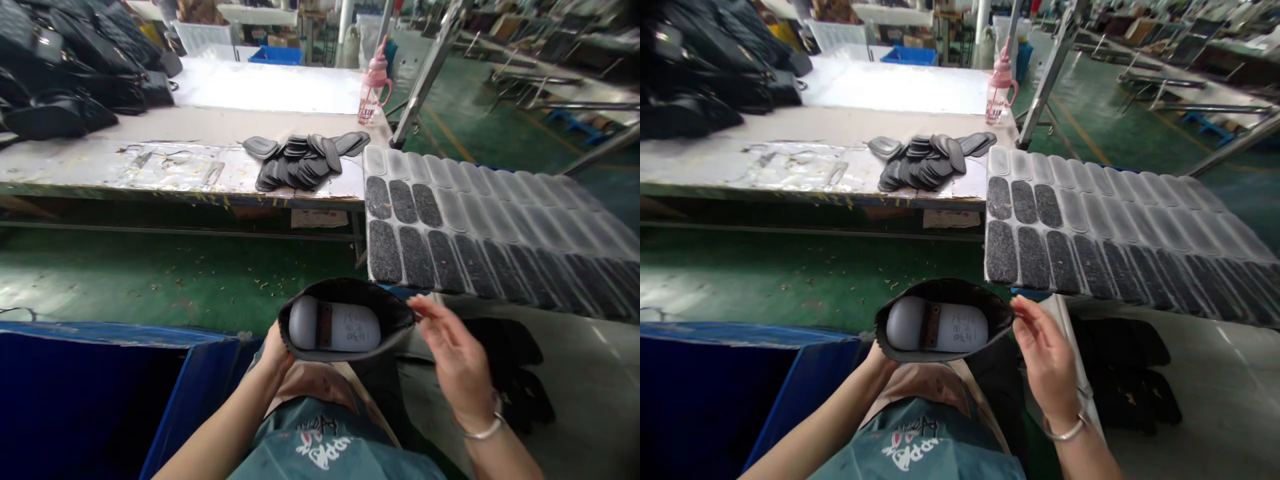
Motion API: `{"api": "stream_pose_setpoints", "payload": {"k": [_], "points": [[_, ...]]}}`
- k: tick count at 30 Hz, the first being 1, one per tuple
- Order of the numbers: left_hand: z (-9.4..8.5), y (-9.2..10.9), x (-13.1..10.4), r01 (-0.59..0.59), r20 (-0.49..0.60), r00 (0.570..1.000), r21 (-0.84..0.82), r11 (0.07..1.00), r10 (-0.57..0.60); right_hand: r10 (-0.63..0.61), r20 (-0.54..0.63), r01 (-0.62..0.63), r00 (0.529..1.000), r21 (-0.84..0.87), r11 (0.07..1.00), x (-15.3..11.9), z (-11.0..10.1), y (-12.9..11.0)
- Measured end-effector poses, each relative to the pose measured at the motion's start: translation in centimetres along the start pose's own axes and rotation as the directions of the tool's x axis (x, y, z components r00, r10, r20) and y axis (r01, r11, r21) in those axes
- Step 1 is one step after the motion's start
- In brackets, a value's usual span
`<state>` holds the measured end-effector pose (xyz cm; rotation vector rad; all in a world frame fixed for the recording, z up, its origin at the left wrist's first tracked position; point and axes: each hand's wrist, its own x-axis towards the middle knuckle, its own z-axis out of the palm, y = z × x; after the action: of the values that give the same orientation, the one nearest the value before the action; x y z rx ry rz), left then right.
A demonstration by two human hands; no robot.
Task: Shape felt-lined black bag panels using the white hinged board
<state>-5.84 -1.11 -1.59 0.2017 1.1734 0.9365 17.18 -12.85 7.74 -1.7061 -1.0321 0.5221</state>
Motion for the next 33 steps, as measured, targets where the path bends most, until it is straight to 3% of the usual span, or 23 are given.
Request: {"api": "stream_pose_setpoints", "payload": {"k": [2, 4, 6, 8, 11, 13, 15, 19, 21, 23, 25, 26, 28, 29, 31, 33], "points": [[-0.1, 0.0, 0.6, -0.016, -0.003, 1.0, 0.009, 1.0, 0.016, -0.258, 0.059, 0.264, 0.964, -0.137, 0.955, 0.7, -0.3, -3.0], [-0.2, 0.3, 1.2, -0.042, -0.006, 0.999, 0.014, 0.999, 0.042, -0.421, 0.287, 0.474, 0.861, -0.149, 0.868, 1.7, 0.5, -5.4], [-0.3, 1.0, 1.7, -0.067, 0.003, 0.998, 0.01, 0.998, 0.067, -0.448, 0.514, 0.579, 0.732, -0.121, 0.806, 2.7, 2.2, -7.0], [-0.4, 1.9, 1.8, -0.083, 0.013, 0.996, 0.001, 0.997, 0.083, -0.421, 0.659, 0.633, 0.623, -0.109, 0.766, 3.3, 4.3, -7.8], [-0.6, 3.1, 1.4, -0.098, 0.014, 0.995, -0.012, 0.995, 0.099, -0.39, 0.74, 0.653, 0.548, -0.086, 0.753, 3.3, 6.8, -8.0], [-0.8, 3.7, 0.6, -0.104, 0.012, 0.995, -0.009, 0.995, 0.104, -0.367, 0.744, 0.629, 0.558, -0.091, 0.772, 3.0, 7.6, -8.1], [-0.9, 4.0, -0.2, -0.111, 0.014, 0.994, 0.005, 0.994, 0.111, -0.346, 0.72, 0.598, 0.602, -0.12, 0.792, 2.7, 7.8, -8.2], [-1.0, 4.3, -1.1, -0.129, 0.016, 0.992, 0.04, 0.991, 0.129, -0.379, 0.657, 0.588, 0.652, -0.122, 0.8, 2.8, 6.9, -7.6], [-0.9, 4.6, -1.1, -0.139, 0.016, 0.99, 0.05, 0.989, 0.138, -0.392, 0.532, 0.579, 0.75, -0.244, 0.778, 3.1, 5.6, -6.2], [-0.6, 5.0, -1.1, -0.154, 0.021, 0.988, 0.053, 0.987, 0.153, -0.351, 0.331, 0.476, 0.876, -0.468, 0.745, 3.5, 3.9, -3.8], [-0.4, 5.2, -1.2, -0.164, 0.029, 0.986, 0.053, 0.985, 0.163, -0.202, 0.194, 0.28, 0.96, -0.622, 0.731, 3.7, 2.2, -0.8], [-0.4, 5.3, -1.3, -0.166, 0.032, 0.986, 0.054, 0.985, 0.164, -0.065, 0.176, 0.165, 0.982, -0.642, 0.748, 3.7, 1.4, 0.7], [-0.3, 5.4, -1.4, -0.166, 0.037, 0.986, 0.058, 0.984, 0.164, 0.223, 0.267, -0.018, 0.937, -0.602, 0.798, 3.5, 0.5, 3.3], [-0.4, 5.3, -1.5, -0.167, 0.037, 0.986, 0.06, 0.984, 0.165, 0.296, 0.313, -0.064, 0.902, -0.583, 0.81, 3.3, 0.3, 4.2], [-0.4, 5.1, -1.3, -0.168, 0.036, 0.985, 0.067, 0.983, 0.166, 0.34, 0.364, -0.093, 0.867, -0.553, 0.828, 2.8, 0.3, 4.9], [-0.5, 4.8, -1.0, -0.164, 0.035, 0.986, 0.075, 0.984, 0.162, 0.292, 0.333, -0.064, 0.897, -0.556, 0.829, 2.5, 0.5, 4.4]]}}
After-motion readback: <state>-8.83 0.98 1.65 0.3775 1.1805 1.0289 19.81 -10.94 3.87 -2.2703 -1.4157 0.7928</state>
